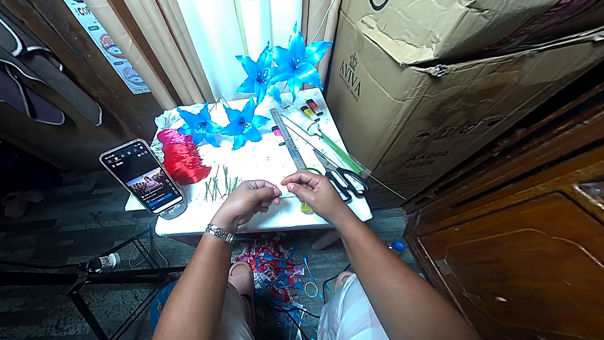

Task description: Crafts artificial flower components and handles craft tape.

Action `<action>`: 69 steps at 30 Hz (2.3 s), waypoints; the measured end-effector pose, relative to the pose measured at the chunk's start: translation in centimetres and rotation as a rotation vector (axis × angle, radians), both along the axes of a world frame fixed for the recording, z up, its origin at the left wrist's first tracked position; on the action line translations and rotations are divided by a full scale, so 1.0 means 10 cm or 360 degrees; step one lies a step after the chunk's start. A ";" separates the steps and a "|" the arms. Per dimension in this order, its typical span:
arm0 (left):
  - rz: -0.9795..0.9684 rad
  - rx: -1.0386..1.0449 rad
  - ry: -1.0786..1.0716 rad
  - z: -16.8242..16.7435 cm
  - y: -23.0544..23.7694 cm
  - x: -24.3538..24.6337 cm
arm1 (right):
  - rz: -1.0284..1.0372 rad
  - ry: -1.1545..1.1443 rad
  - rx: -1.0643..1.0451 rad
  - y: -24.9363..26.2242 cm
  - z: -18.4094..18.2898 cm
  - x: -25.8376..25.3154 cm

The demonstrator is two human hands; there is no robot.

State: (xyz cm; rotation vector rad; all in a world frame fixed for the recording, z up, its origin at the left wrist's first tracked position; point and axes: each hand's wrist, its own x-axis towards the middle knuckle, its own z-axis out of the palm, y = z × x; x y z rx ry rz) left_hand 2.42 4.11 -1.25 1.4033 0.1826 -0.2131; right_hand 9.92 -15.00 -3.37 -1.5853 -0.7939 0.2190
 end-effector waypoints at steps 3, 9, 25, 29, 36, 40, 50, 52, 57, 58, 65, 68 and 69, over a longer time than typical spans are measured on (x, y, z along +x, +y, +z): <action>-0.0014 0.0005 0.0007 0.00 0.00 0.00 | 0.0046 -0.0020 -0.0037 -0.01 0.01 0.00; -0.0051 -0.0009 0.0006 0.01 -0.02 0.00 | 0.0063 0.0020 -0.0046 0.01 0.01 -0.01; -0.0033 -0.0033 -0.0025 -0.01 0.01 0.00 | 0.0022 0.0017 -0.0004 0.00 -0.03 0.02; -0.0024 -0.0033 -0.0012 -0.01 -0.01 0.00 | 0.0031 0.0032 0.0014 -0.01 -0.03 0.02; -0.0041 0.0025 0.0014 0.00 0.00 -0.01 | 0.0092 -0.0005 -0.0057 -0.04 0.00 0.03; -0.0088 0.0079 0.0014 0.00 0.01 -0.01 | 0.0120 -0.0047 -0.0083 -0.05 0.01 0.03; -0.0134 0.0121 0.0004 -0.02 0.01 0.00 | 0.0087 0.0021 -0.0060 -0.01 -0.02 0.01; -0.0141 0.0142 -0.0016 -0.02 0.02 0.00 | 0.0080 0.0005 -0.0064 -0.01 -0.02 0.01; -0.0137 0.0138 -0.0006 -0.02 0.01 0.00 | 0.0063 0.0003 -0.0050 0.00 -0.02 0.01; -0.0136 0.0135 -0.0006 -0.02 0.01 0.00 | 0.0062 0.0004 -0.0049 0.00 -0.02 0.01; -0.0132 0.0123 -0.0005 -0.02 0.02 -0.01 | 0.0077 0.0000 -0.0040 -0.01 -0.02 0.01; -0.0119 0.0106 0.0006 -0.01 0.02 0.00 | 0.0079 0.0000 -0.0019 -0.01 -0.03 0.01; -0.0117 0.0102 0.0010 -0.01 0.02 0.00 | 0.0080 -0.0001 -0.0013 -0.01 -0.03 0.01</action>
